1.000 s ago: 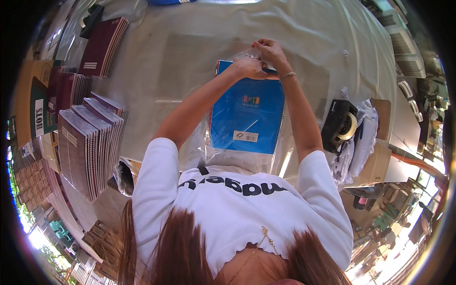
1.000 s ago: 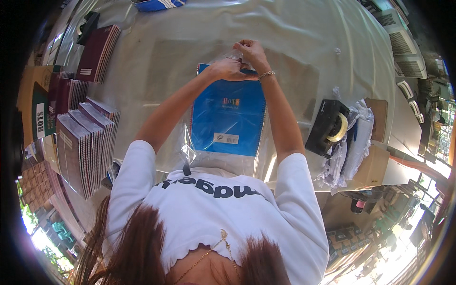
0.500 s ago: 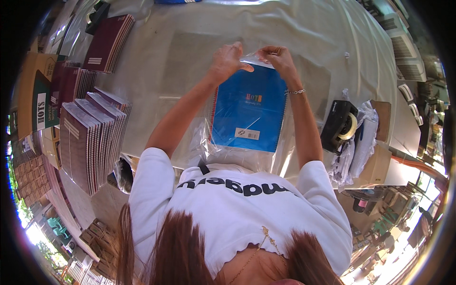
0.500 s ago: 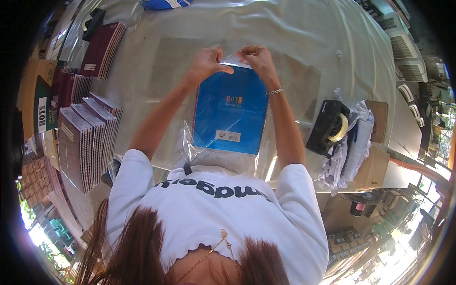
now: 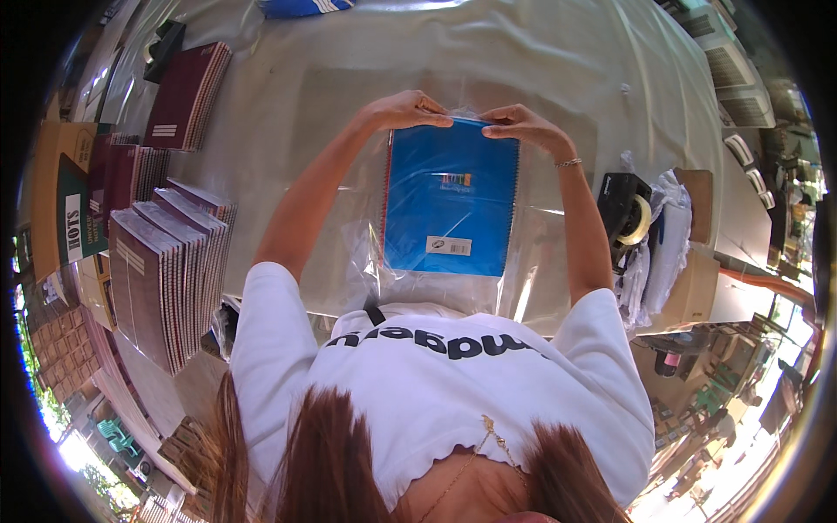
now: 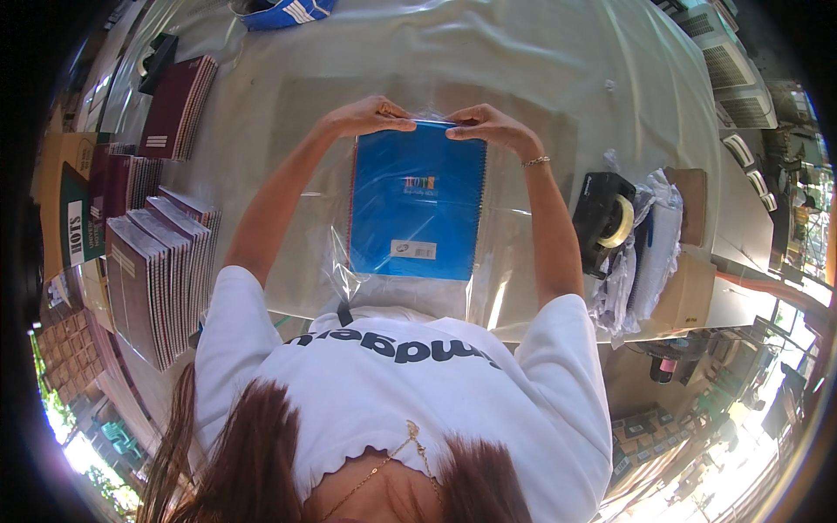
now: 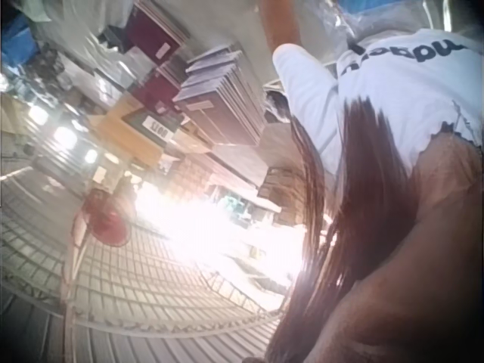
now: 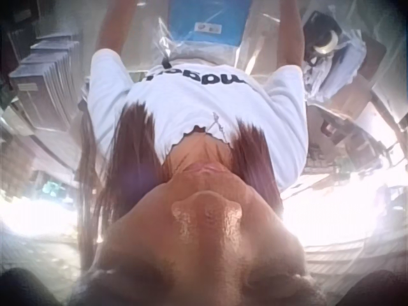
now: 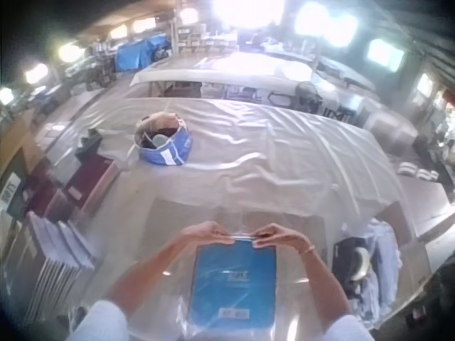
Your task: The person wraps notebooks in plastic film and applies adhesive tape. The person stacks notebooks on a table and secures the plastic wrapping around a stack by hand and with tape.
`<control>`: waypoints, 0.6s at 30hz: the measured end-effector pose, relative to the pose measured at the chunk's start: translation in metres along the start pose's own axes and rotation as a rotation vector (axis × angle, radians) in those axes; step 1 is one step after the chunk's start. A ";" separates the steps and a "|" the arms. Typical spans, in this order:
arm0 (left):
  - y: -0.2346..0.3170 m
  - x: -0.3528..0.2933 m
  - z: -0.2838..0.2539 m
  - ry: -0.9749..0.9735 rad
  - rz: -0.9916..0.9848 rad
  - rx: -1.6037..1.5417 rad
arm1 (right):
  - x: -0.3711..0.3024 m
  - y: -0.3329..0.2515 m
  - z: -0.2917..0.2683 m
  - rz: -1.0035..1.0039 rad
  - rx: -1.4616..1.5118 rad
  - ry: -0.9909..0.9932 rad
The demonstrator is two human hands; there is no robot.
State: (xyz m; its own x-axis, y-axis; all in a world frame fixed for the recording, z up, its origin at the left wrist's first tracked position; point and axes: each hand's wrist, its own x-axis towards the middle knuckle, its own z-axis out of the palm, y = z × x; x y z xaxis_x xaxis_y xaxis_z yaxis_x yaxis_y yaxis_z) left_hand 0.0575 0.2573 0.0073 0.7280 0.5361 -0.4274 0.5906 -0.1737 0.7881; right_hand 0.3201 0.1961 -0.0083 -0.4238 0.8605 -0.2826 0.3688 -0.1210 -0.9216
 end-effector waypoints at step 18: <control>0.033 -0.028 0.068 0.388 0.489 1.032 | -0.332 0.089 0.044 0.618 -0.650 1.434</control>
State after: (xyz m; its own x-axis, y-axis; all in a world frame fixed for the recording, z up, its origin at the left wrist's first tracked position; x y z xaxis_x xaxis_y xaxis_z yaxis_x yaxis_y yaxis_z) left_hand 0.0806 0.1803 0.0146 0.9039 0.4109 0.1189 0.4105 -0.9114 0.0288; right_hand 0.4573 -0.1221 -0.0085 0.8064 0.5334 0.2556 0.5897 -0.6921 -0.4162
